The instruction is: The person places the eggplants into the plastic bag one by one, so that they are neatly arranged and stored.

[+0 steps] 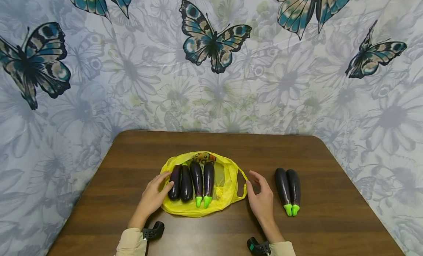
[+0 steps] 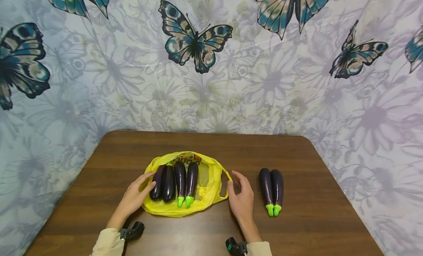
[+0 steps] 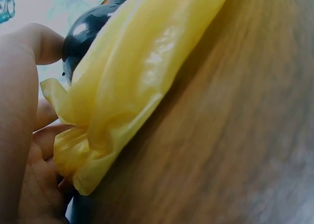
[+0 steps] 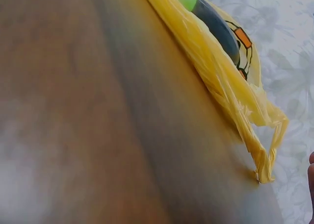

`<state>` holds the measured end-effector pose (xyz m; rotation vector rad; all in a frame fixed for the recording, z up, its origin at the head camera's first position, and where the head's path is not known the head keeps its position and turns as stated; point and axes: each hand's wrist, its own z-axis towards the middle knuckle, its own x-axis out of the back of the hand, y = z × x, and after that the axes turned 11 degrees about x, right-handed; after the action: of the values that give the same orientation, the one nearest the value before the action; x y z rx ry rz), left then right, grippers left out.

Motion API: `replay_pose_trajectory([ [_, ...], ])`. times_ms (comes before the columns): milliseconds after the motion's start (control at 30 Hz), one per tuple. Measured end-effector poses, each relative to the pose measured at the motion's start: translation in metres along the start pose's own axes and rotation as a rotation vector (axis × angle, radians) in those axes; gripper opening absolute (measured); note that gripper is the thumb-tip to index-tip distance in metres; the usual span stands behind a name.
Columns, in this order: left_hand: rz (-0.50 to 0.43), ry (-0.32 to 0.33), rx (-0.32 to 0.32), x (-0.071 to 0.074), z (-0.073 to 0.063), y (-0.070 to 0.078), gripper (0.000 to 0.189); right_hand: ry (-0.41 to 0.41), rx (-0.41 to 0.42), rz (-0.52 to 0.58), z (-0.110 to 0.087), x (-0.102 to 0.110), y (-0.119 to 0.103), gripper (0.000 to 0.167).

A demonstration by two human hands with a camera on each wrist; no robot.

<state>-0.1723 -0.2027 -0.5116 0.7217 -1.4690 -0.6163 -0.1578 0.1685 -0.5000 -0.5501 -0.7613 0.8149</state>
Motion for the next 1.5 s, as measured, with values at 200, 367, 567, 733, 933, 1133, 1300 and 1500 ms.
replay_pose_trajectory([
  [200,0.001,0.000,0.016,-0.004,0.000,0.003,0.053,-0.053,-0.010,-0.012,-0.002,0.010,0.001,0.037],
  [367,0.010,-0.011,0.023,-0.008,0.002,0.006,0.054,-0.098,-0.016,-0.012,-0.005,0.018,-0.001,0.037],
  [567,0.008,-0.018,0.033,-0.010,0.001,0.008,0.054,-0.106,0.048,0.001,-0.006,0.025,0.000,0.039],
  [733,0.015,-0.018,0.044,-0.008,0.000,0.008,0.054,-0.104,0.083,-0.009,-0.010,0.029,0.002,0.041],
  [933,0.020,-0.018,0.056,-0.005,-0.001,0.006,0.054,-0.132,0.061,-0.027,-0.013,0.035,0.002,0.043],
  [1133,0.019,-0.016,0.062,-0.003,-0.002,0.004,0.054,-0.135,0.070,-0.061,-0.014,0.042,0.004,0.044],
  [1300,0.011,-0.016,0.053,-0.003,-0.002,0.002,0.053,-0.109,0.075,-0.053,-0.013,0.046,0.006,0.045],
  [1500,0.017,-0.003,0.046,-0.001,-0.002,0.002,0.053,-0.110,0.127,-0.074,-0.010,0.046,0.008,0.047],
])
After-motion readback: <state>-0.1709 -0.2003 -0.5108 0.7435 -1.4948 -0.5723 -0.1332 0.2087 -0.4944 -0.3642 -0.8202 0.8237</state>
